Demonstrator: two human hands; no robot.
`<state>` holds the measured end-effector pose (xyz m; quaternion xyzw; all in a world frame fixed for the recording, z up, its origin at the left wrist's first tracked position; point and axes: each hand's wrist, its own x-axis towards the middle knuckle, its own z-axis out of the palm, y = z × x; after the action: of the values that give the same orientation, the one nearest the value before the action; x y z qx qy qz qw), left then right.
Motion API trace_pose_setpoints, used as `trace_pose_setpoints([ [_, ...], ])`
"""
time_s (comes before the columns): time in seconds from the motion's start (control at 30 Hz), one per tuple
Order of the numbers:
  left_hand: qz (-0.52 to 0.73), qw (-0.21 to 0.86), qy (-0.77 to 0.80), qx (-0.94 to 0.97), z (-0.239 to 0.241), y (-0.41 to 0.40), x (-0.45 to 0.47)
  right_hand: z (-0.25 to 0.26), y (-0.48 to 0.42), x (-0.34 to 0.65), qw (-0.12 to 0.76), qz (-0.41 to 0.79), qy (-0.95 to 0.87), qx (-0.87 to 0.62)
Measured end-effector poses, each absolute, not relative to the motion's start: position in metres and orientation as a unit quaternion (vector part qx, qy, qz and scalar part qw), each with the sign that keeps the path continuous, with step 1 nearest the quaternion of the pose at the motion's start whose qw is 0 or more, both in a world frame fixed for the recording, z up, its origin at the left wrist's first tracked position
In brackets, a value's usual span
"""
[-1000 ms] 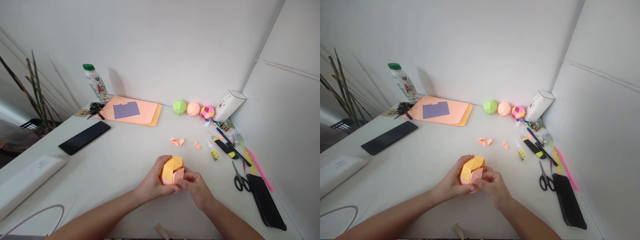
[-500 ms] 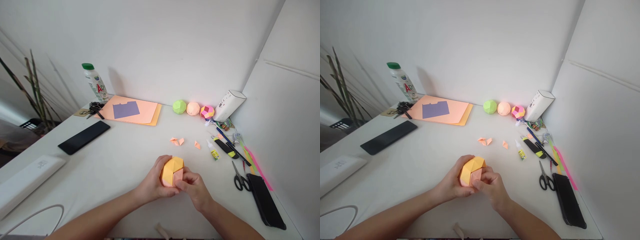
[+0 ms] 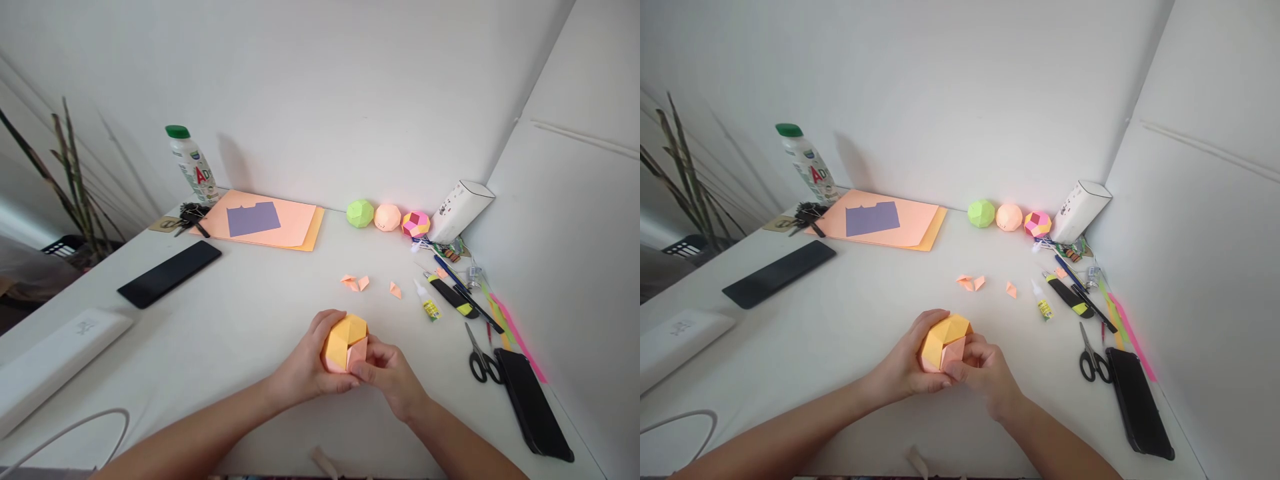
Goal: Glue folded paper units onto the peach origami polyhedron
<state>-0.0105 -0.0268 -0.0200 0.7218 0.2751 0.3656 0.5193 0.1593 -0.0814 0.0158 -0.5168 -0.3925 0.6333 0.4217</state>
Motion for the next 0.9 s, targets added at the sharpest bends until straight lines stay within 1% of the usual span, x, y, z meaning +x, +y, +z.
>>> trace_pose_setpoints([
  [0.13, 0.368, 0.488, 0.272, 0.744, -0.0201, -0.0275, -0.0096, 0.0187, -0.0813, 0.1570, 0.435, 0.647, -0.385, -0.494],
  [0.37, 0.332, 0.482, 0.271, 0.764, -0.0183, -0.0312, -0.0109, 0.0177, -0.0821, 0.1548, 0.428, 0.663, -0.364, -0.494],
  [0.73, 0.322, 0.453, 0.286, 0.781, -0.0198, -0.0333, -0.0098, 0.0166, -0.0817, 0.1555, 0.429, 0.661, -0.365, -0.495],
  [0.9, 0.295, 0.449, 0.309, 0.785, -0.0159, -0.0351, -0.0099, 0.0185, -0.0811, 0.1569, 0.410, 0.675, -0.367, -0.491],
])
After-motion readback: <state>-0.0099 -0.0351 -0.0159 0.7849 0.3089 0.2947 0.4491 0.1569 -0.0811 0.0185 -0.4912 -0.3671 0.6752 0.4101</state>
